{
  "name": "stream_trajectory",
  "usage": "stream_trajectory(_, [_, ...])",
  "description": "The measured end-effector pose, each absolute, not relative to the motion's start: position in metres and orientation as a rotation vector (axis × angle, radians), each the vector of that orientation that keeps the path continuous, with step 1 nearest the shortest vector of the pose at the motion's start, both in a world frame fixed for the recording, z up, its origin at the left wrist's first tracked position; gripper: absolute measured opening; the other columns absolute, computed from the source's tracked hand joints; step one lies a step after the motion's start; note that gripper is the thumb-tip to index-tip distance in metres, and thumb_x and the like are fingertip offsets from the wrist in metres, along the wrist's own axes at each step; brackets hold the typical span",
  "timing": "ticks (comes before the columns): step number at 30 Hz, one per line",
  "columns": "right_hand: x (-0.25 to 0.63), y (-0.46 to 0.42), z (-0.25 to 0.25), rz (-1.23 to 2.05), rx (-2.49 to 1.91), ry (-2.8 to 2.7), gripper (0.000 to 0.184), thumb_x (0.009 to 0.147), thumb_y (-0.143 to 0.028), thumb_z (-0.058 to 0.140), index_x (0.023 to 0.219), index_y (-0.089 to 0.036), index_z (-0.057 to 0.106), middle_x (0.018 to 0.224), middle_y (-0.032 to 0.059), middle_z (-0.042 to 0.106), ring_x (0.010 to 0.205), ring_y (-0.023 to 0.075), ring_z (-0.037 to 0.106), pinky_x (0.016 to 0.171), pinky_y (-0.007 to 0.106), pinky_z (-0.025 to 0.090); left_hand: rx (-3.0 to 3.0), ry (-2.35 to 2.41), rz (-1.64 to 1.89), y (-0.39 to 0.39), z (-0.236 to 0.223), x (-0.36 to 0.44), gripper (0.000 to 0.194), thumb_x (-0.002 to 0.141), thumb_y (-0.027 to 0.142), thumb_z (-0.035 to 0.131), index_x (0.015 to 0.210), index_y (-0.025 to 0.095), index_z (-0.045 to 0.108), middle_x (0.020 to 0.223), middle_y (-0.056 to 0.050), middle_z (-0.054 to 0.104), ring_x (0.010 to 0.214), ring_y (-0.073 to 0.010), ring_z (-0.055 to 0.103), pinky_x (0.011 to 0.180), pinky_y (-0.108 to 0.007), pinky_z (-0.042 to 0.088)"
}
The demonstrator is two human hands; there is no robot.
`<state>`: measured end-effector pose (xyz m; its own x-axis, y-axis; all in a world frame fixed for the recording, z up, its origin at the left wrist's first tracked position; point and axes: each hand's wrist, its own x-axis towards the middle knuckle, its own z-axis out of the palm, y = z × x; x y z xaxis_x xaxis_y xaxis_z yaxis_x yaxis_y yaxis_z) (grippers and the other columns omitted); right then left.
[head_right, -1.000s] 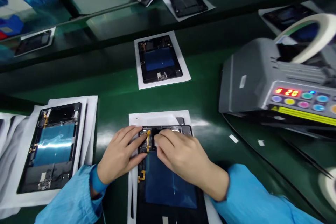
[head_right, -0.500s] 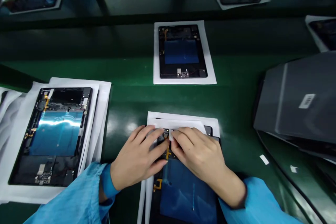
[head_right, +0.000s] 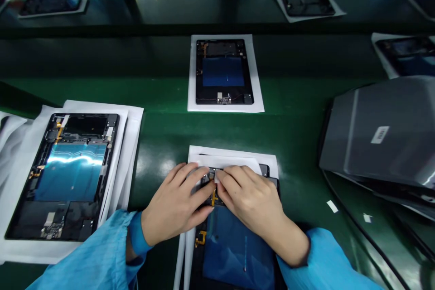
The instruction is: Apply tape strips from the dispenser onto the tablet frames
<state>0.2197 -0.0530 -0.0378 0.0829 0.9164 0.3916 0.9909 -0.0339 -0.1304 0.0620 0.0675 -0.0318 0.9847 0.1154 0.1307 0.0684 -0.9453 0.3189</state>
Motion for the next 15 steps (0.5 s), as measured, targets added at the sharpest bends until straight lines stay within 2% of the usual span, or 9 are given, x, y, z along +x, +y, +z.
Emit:
stream_trajectory(9, [0.219,-0.051,-0.030,-0.305,-2.082,-2.018,0.016,0.089,-0.017,0.051,0.092,-0.014,0.067,0.082,0.0045,0.064,0.072,0.0152,0.056,0.057,0.029,0.039,2.791,0.136,0.218,0.069,-0.030,0.063,0.037,0.088,0.039,0.053,0.117,0.014,0.057,0.127,-0.011,0.054,0.122,-0.0307,0.043,0.102,-0.046,0.040])
stream_trajectory(12, [0.213,-0.048,-0.023,-0.245,-2.175,-2.066,0.013,0.086,-0.016,0.054,0.091,-0.014,0.066,0.077,0.0043,0.061,0.069,0.0163,0.055,0.054,0.030,0.039,2.781,0.144,0.239,0.069,-0.030,0.064,0.039,0.087,0.036,0.055,0.118,0.012,0.056,0.127,-0.012,0.055,0.122,-0.0314,0.044,0.102,-0.047,0.041])
stream_trajectory(15, [0.205,-0.047,-0.019,-0.167,-2.280,-2.072,0.015,0.082,-0.014,0.057,0.095,-0.014,0.066,0.083,0.0059,0.062,0.075,0.0184,0.056,0.058,0.031,0.043,2.818,0.144,0.253,0.071,-0.031,0.065,0.042,0.086,0.031,0.057,0.123,0.012,0.053,0.127,-0.014,0.056,0.120,-0.0328,0.046,0.099,-0.050,0.043])
